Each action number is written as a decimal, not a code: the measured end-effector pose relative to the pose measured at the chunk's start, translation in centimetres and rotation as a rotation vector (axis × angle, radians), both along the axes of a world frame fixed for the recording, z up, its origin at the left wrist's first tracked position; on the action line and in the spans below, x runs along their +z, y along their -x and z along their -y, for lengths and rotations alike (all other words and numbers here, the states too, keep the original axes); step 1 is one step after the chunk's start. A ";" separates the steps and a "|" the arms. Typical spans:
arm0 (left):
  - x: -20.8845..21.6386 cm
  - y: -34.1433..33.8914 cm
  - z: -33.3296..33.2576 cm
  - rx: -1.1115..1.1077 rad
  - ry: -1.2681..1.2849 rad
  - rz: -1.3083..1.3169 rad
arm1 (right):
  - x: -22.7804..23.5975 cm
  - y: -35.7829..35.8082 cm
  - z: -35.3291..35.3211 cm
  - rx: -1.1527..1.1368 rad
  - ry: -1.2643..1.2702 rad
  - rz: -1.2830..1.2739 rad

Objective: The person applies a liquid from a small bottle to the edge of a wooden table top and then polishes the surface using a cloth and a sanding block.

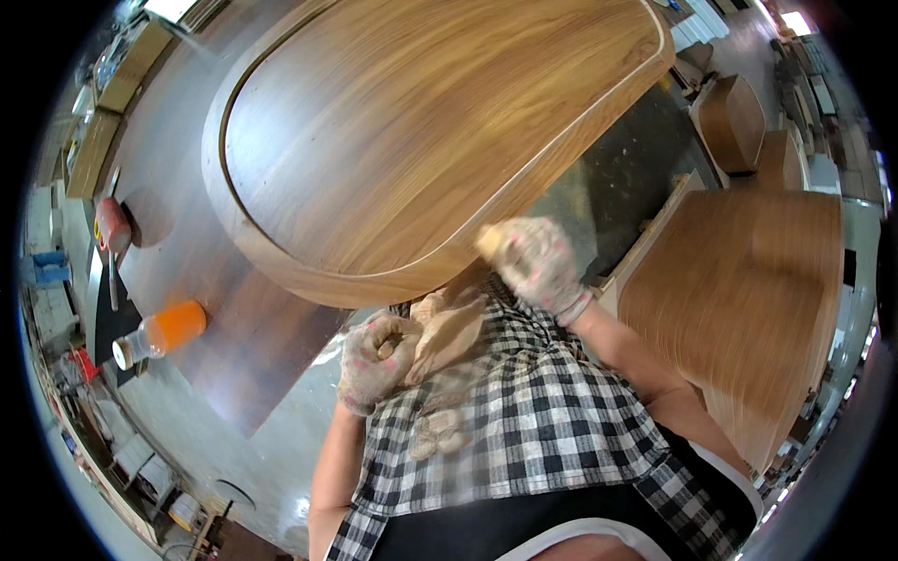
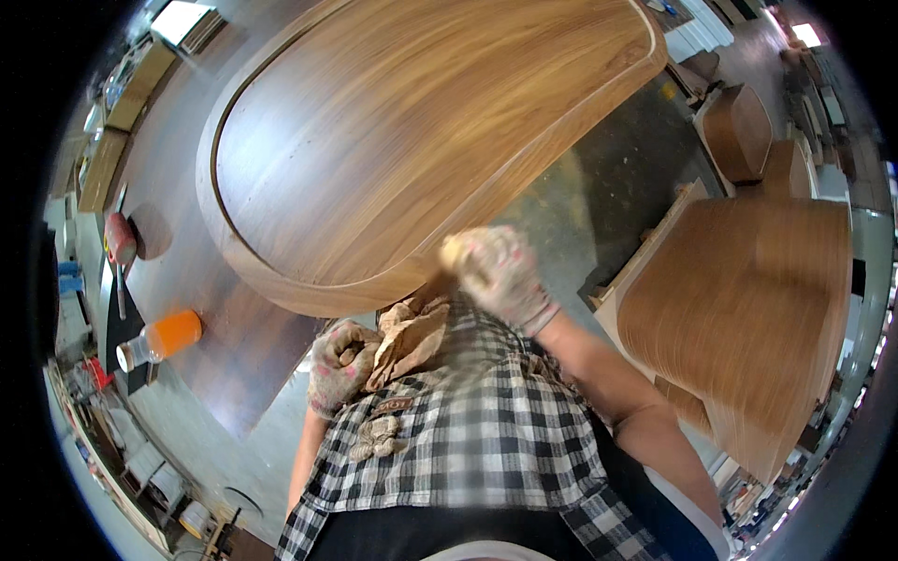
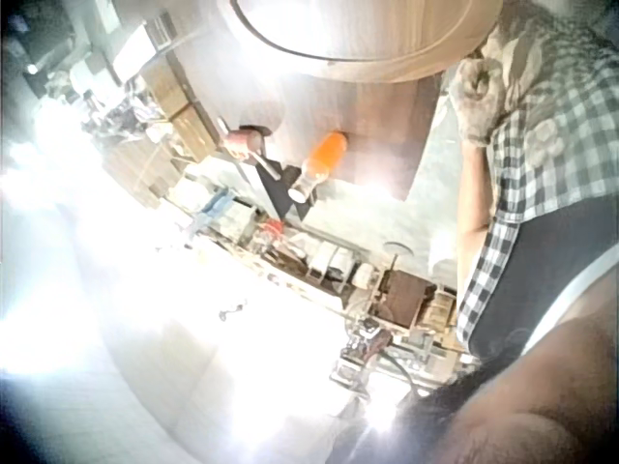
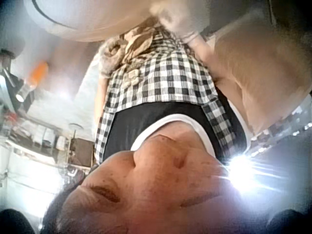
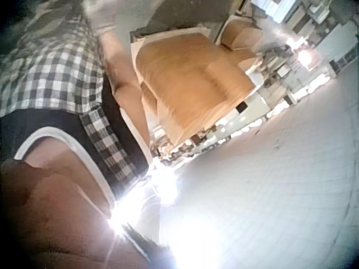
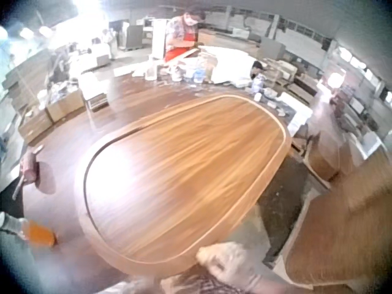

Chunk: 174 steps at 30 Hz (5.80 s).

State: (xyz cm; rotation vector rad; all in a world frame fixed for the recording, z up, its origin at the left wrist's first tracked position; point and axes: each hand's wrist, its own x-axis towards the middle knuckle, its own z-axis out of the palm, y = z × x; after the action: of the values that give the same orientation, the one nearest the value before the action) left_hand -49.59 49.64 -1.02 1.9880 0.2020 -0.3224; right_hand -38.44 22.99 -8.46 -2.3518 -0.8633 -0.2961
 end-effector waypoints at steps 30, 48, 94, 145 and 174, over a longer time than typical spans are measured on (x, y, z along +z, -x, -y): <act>-1.9 -10.0 4.3 -0.645 -0.782 0.759 | -3.6 -2.8 10.1 -0.789 -0.489 -0.106; 4.3 -33.4 23.8 -0.911 -0.864 0.992 | -4.4 1.9 9.9 -0.990 -0.751 -0.392; 3.0 -31.2 20.7 -0.453 -0.154 0.799 | 16.4 -32.5 9.0 0.109 0.119 -0.089; 3.7 -29.3 19.1 -0.354 -0.256 0.776 | 16.6 -34.5 5.8 0.341 0.625 -0.176; 6.5 -39.8 19.2 -0.237 -0.734 0.652 | 14.3 -27.3 17.5 -0.306 -0.645 -0.412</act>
State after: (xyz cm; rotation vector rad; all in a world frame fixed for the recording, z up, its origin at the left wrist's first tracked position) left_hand -9.79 30.47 5.51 2.7290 -0.3905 0.3144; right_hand -11.12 5.49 5.82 -1.8250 -0.1634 -0.1669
